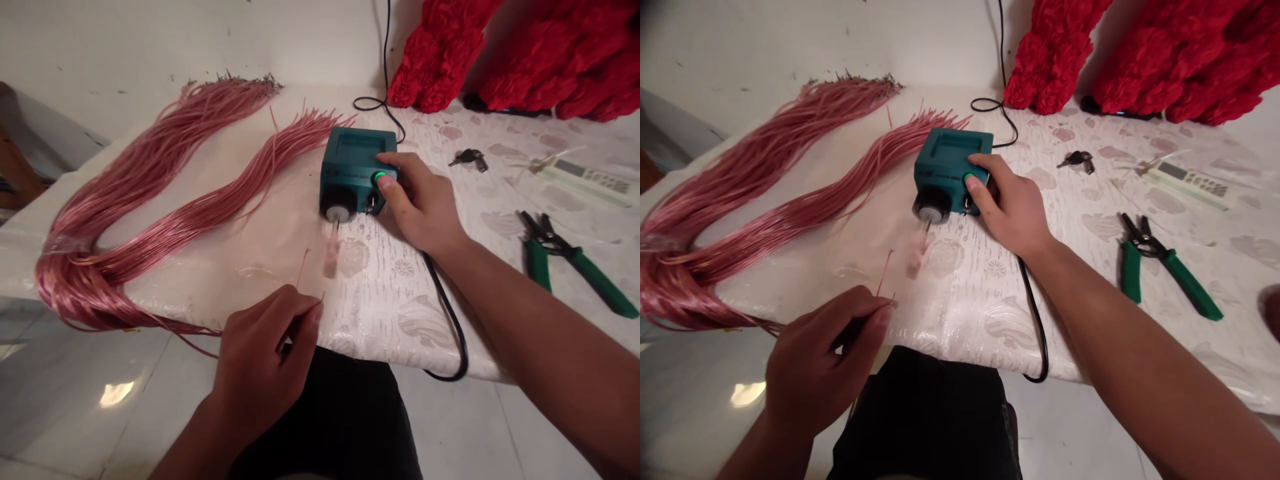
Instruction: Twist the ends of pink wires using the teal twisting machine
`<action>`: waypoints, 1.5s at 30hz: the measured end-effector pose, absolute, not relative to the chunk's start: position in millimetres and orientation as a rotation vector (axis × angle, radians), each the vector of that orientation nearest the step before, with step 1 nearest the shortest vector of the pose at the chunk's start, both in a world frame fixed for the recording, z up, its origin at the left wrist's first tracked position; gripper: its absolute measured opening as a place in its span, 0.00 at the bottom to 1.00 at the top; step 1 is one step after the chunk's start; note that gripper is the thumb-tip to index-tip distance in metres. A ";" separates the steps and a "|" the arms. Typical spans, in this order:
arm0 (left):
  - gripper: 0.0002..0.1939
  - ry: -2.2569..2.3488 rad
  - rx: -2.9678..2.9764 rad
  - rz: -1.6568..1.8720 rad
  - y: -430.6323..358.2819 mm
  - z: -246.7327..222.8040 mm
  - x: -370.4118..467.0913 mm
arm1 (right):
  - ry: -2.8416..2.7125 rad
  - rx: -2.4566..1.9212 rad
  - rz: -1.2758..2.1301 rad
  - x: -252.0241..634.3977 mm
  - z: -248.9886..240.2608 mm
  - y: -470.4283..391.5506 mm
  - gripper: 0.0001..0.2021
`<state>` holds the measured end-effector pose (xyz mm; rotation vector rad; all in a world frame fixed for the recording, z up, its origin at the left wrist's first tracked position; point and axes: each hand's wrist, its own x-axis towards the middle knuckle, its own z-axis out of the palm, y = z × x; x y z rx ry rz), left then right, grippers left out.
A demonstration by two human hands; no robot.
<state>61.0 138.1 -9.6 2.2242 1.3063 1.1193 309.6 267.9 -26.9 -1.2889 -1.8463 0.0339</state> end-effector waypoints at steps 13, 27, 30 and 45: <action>0.11 0.775 0.880 1.239 122.4 -4.2 33.3 | -1.709 -1.411 0.299 266.3 33.0 150.5 0.12; 0.11 0.699 0.749 1.282 106.9 -5.0 33.1 | -1.537 -1.268 1.230 205.7 -23.5 94.6 0.11; 0.09 0.706 0.758 1.291 104.3 -5.8 30.6 | -1.520 -1.259 1.194 203.4 -19.9 92.2 0.14; 0.09 0.817 0.442 1.554 132.3 -2.6 -32.8 | -1.124 -1.049 0.991 193.0 -26.2 78.2 0.17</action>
